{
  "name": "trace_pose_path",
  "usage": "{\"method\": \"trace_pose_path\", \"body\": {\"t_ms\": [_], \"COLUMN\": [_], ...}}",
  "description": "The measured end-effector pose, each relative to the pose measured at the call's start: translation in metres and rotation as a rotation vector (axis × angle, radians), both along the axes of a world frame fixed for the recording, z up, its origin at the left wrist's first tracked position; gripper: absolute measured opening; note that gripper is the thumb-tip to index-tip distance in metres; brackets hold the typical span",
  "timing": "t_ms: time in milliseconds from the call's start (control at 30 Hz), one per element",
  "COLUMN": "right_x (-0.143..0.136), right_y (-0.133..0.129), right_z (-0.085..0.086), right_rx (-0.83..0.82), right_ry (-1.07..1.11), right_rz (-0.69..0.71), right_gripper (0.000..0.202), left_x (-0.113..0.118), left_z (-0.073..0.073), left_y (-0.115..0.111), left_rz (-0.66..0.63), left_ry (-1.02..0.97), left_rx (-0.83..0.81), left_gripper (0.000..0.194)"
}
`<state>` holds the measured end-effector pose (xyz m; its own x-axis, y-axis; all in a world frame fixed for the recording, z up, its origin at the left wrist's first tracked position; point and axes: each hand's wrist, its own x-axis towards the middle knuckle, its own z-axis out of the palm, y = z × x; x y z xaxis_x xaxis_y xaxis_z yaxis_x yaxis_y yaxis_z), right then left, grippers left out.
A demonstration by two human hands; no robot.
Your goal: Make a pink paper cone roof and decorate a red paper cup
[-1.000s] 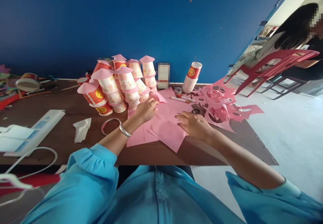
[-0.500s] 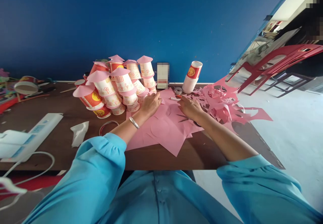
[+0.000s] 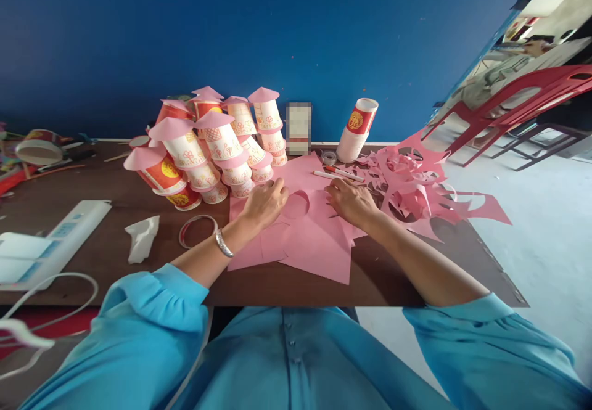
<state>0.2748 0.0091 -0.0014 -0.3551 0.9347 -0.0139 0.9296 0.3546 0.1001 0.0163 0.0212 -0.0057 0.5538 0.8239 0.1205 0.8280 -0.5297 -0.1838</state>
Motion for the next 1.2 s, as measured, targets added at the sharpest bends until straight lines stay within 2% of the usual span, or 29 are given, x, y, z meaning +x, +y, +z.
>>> {"method": "trace_pose_path", "body": {"t_ms": [167,300,600,767,933,1033,1200], "right_x": [-0.013,-0.019,-0.027,-0.021,-0.014,-0.009,0.002], "right_y": [-0.02,-0.031,-0.03,-0.033,-0.028,-0.018,-0.008], "right_z": [0.006,0.002,-0.002,-0.002,0.001,0.004,0.003], "right_rx": [-0.029,-0.077,-0.099,-0.033,-0.006,-0.008,0.004], "right_ry": [-0.017,-0.031,-0.054,0.008,0.035,0.044,0.078], "right_rz": [0.088,0.144,0.163,0.202,0.17,0.123,0.029], "right_gripper": [0.038,0.036,0.038,0.033,0.032,0.031,0.032], "left_x": [-0.01,-0.016,-0.03,-0.033,-0.017,-0.008,-0.012], "left_z": [0.002,0.006,0.008,0.011,0.011,0.002,-0.019], "left_y": [-0.007,-0.014,-0.024,-0.041,-0.055,-0.051,-0.033], "left_rz": [0.098,0.137,0.194,0.114,-0.136,-0.238,-0.189], "left_ry": [-0.017,-0.03,0.111,0.008,-0.135,-0.225,-0.25], "left_rx": [-0.024,-0.035,-0.113,-0.086,-0.023,-0.043,-0.127], "left_gripper": [0.042,0.039,0.041,0.04,0.03,0.029,0.034]}}
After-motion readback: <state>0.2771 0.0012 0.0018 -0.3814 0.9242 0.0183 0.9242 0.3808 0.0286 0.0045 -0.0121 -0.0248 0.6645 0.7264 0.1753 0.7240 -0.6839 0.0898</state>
